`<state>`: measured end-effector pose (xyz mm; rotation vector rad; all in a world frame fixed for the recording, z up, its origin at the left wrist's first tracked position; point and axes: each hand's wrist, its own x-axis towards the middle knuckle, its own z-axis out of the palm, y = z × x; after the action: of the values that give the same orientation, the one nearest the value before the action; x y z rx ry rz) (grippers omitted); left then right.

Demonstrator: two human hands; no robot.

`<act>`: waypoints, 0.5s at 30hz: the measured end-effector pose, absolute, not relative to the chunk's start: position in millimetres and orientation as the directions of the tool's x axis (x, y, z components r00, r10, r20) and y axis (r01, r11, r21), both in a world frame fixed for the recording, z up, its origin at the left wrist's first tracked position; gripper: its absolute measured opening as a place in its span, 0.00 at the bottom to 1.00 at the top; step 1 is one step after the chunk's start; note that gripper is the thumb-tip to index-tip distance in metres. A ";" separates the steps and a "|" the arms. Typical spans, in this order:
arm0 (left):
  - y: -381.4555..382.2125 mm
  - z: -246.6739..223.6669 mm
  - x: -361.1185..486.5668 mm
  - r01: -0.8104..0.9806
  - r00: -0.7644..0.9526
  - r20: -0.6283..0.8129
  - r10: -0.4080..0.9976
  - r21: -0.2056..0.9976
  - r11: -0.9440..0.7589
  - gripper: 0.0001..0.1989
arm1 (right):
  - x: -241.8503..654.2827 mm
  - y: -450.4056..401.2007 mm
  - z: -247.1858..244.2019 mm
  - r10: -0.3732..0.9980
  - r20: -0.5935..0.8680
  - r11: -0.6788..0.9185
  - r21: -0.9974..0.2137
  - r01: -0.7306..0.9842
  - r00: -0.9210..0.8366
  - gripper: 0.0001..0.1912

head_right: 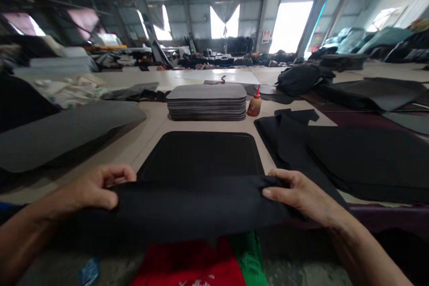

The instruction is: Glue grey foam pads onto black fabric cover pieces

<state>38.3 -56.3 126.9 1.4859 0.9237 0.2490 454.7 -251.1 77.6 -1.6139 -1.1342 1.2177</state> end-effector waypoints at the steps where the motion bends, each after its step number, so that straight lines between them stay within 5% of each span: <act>1: -56.1 128.2 37.0 0.435 0.654 -0.388 0.649 0.895 0.097 0.14 | 459.1 -250.8 77.5 0.946 -0.274 -0.301 -0.941 0.154 0.172 0.20; 7: -51.5 118.1 25.9 0.621 0.567 -0.458 0.685 0.784 0.010 0.12 | 469.0 -249.8 68.2 0.872 -0.229 -0.187 -0.973 -0.139 0.432 0.21; 15: -37.1 75.0 17.3 0.309 0.341 -0.376 0.861 0.910 0.275 0.32 | 453.9 -239.8 62.3 0.881 -0.186 -0.036 -0.943 -0.332 0.434 0.18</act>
<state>17.3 -37.1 75.0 1.2897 1.2189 0.5322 453.9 -239.8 62.3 -1.2421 -0.5725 1.0660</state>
